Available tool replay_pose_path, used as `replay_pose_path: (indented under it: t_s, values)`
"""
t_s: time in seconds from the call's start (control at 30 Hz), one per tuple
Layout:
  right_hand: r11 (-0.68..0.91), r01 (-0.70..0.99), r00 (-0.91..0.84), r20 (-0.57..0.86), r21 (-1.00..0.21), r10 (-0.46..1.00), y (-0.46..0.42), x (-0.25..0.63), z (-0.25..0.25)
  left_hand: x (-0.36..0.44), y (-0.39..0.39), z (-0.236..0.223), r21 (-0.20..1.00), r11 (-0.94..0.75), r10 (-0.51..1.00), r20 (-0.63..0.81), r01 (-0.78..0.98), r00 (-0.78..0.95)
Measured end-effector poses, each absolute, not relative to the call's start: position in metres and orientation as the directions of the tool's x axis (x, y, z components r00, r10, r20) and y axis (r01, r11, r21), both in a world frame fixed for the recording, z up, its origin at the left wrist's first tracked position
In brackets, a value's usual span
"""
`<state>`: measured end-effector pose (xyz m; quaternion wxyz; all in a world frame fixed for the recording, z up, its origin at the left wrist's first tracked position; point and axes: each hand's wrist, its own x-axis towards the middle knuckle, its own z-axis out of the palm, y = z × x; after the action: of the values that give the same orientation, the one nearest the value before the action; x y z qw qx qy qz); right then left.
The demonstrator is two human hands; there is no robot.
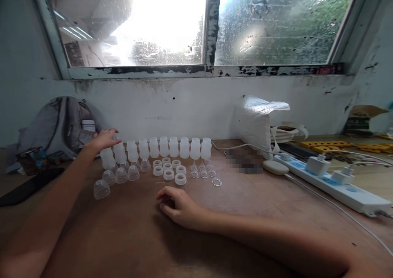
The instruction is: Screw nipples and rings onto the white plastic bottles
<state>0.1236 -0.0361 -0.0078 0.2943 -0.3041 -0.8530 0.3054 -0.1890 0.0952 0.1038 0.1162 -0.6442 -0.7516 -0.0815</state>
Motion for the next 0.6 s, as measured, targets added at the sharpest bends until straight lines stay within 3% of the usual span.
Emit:
replay_pose_path:
  t_s: [0.1, 0.23, 0.33, 0.47, 0.6]
  values:
    - [0.629, 0.313, -0.641, 0.33, -0.712, 0.693, -0.034, 0.123, -0.01, -0.182, 0.091, 0.111, -0.047, 0.102, 0.937, 0.339, 0.994, -0.08]
    - [0.667, 0.353, -0.6, 0.389, -0.656, 0.699, -0.019, 0.13, -0.007, -0.153, 0.083, 0.116, -0.072, -0.11, 0.893, 0.43, 0.991, 0.13]
    - [0.725, 0.466, -0.518, 0.508, -0.507, 0.689, 0.002, 0.151, 0.0, -0.113, 0.072, 0.099, -0.139, -0.386, 0.789, 0.463, 0.912, 0.404]
    - [0.748, 0.635, -0.537, 0.587, -0.191, 0.606, 0.024, 0.201, 0.011, -0.056, 0.041, 0.052, -0.284, -0.711, 0.566, 0.313, 0.644, 0.763]
    - [0.429, 0.903, -0.392, 0.412, 0.004, 0.822, 0.028, 0.248, 0.018, -0.019, 0.015, 0.017, -0.322, -0.764, 0.469, 0.318, 0.559, 0.824]
